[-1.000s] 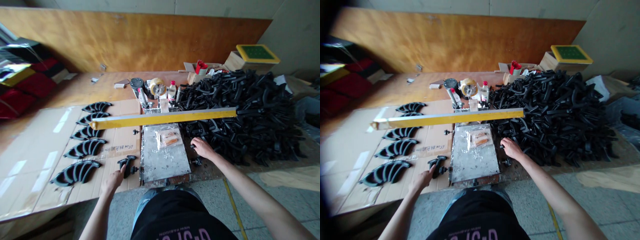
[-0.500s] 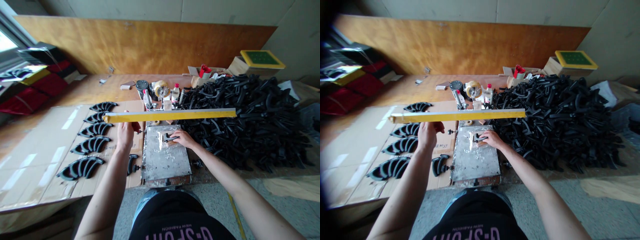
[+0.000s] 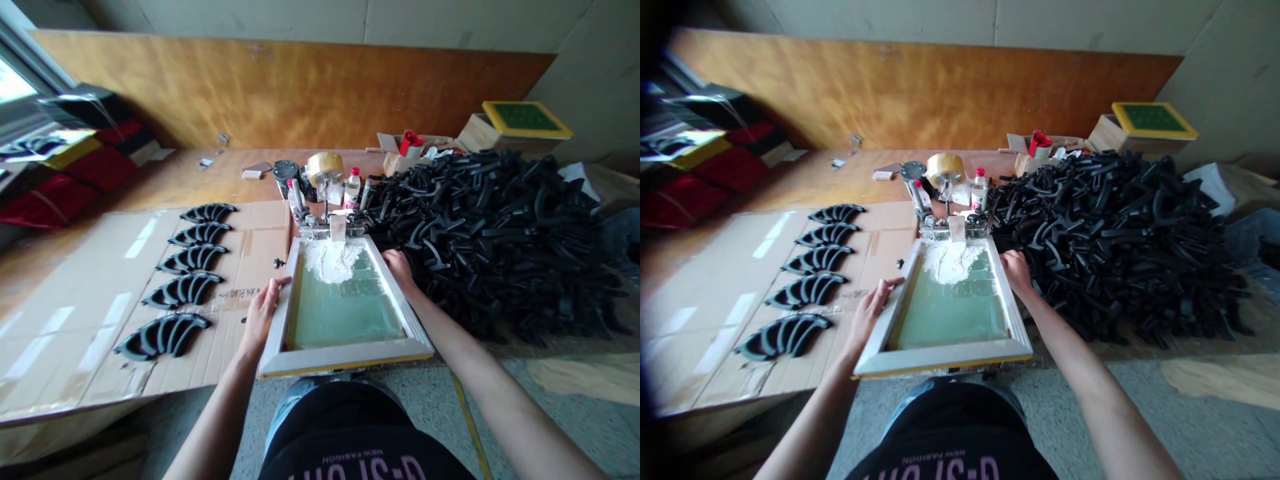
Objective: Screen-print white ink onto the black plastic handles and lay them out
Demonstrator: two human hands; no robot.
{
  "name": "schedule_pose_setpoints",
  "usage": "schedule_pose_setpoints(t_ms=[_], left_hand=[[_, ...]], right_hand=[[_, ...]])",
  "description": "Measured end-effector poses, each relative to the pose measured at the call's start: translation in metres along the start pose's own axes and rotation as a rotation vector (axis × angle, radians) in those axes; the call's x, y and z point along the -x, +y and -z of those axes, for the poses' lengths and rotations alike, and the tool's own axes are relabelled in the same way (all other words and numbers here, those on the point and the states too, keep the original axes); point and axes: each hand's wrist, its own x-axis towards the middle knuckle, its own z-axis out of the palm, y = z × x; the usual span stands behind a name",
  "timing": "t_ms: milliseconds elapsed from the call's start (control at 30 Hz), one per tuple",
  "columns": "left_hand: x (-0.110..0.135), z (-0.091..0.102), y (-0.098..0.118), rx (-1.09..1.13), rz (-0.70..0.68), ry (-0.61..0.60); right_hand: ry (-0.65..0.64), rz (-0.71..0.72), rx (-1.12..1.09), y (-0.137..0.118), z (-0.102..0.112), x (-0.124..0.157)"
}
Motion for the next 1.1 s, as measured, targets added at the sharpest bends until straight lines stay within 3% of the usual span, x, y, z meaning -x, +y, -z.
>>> schedule_pose_setpoints(t_ms=[67,133,233,300,433,533,633,700,800,867,967,1100], left_hand=[[0.009,-0.005,-0.03,-0.03,0.071,-0.02],[0.012,-0.013,-0.053,-0.049,0.137,-0.017],[0.012,-0.021,-0.069,-0.09,0.177,0.019],[0.01,-0.023,-0.069,-0.086,0.199,0.04],[0.009,-0.022,-0.071,-0.06,0.237,0.045],[0.009,-0.022,-0.08,-0.086,0.208,0.012],[0.009,-0.022,-0.084,-0.093,0.197,0.012],[0.009,-0.022,-0.082,-0.078,0.197,0.029],[0.011,-0.022,-0.074,-0.074,0.186,0.036],[0.011,-0.021,-0.069,-0.079,0.185,0.032],[0.012,-0.02,-0.066,-0.09,0.198,0.021],[0.013,-0.015,-0.054,-0.045,0.227,0.013]], right_hand=[[0.152,-0.105,0.06,0.0,0.009,-0.02],[0.21,-0.063,0.102,-0.014,0.006,-0.046],[0.063,0.101,0.158,-0.046,-0.014,-0.081],[-0.092,0.121,0.212,-0.062,-0.03,-0.091],[-0.255,0.216,0.278,-0.075,-0.043,-0.067],[-0.349,0.448,0.196,-0.077,-0.031,-0.038],[-0.453,0.59,0.092,-0.077,-0.014,-0.031],[-0.459,0.545,0.073,-0.078,-0.01,-0.038],[-0.331,0.434,0.105,-0.076,-0.018,-0.04],[-0.274,0.463,0.1,-0.075,-0.025,-0.032],[-0.309,0.53,0.022,-0.074,-0.029,-0.022],[-0.24,0.294,0.033,-0.079,-0.019,-0.057]])
